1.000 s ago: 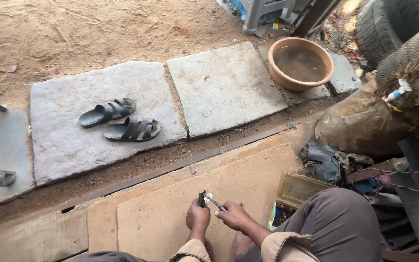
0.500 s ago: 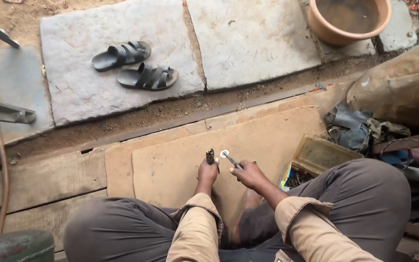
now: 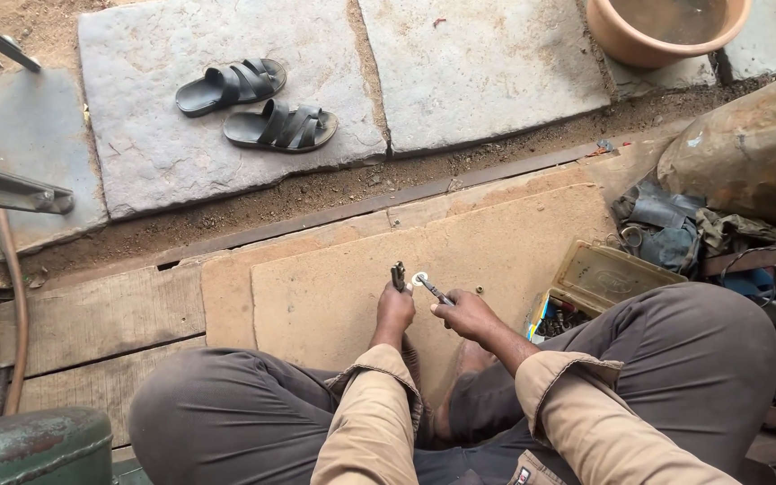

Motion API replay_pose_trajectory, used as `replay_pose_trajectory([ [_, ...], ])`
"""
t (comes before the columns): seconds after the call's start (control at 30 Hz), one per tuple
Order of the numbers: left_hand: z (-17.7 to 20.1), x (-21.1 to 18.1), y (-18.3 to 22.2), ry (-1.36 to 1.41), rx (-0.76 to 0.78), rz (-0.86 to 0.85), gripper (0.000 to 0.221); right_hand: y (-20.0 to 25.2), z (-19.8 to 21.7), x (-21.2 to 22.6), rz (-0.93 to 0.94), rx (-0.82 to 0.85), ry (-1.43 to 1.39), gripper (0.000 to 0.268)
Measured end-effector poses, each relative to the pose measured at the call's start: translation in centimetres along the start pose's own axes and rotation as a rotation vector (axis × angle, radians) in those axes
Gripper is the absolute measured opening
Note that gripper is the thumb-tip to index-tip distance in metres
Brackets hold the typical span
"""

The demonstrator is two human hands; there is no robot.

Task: Repairing a small mechanical component using pliers and a socket wrench while seated.

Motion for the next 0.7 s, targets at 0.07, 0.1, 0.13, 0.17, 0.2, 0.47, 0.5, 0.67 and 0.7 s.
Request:
replay_pose_trajectory([
  [0.07,2.2,-3.8,4.1,0.029,0.068,0.096,0.04,0.7,0.0,0.6,-0.009,0.01,-0.025,0.038],
  [0.1,3.1,-5.6,6.2,0.059,0.138,0.193,0.041,1.0,0.0,0.9,-0.019,0.021,-0.051,0.036],
  [0.13,2.2,-4.2,4.9,0.056,0.139,0.193,0.041,1.0,0.0,0.8,-0.019,0.02,-0.053,0.036],
  [0.17,1.5,-2.9,3.6,-0.052,0.123,0.16,0.042,0.9,0.0,0.8,-0.019,0.034,-0.076,0.032],
  [0.2,0.8,-1.6,2.3,-0.161,0.107,0.127,0.043,0.8,-0.1,0.8,-0.02,0.048,-0.099,0.029],
  [0.47,0.3,-1.2,2.3,-0.204,0.12,0.089,0.039,0.4,0.4,0.5,-0.019,0.005,-0.051,0.026],
  [0.5,0.2,-0.9,2.2,-0.227,0.119,0.094,0.039,0.2,0.5,0.2,-0.028,-0.007,-0.035,0.026],
  [0.67,0.5,-1.9,2.6,-0.268,0.143,0.121,0.037,-0.3,0.4,-0.5,-0.039,-0.012,-0.053,0.027],
  [0.7,0.5,-1.9,2.6,-0.288,0.151,0.136,0.036,-0.4,0.5,-0.5,-0.04,-0.011,-0.058,0.027],
])
Point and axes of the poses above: each hand's wrist, its own y-axis away from the middle knuckle, its own z-axis out of the back of the hand, x = y × z, the point moved 3 cm from there along -y, towards the middle knuckle, and after that the axes turned 9 degrees about x, right-handed, at the moved point
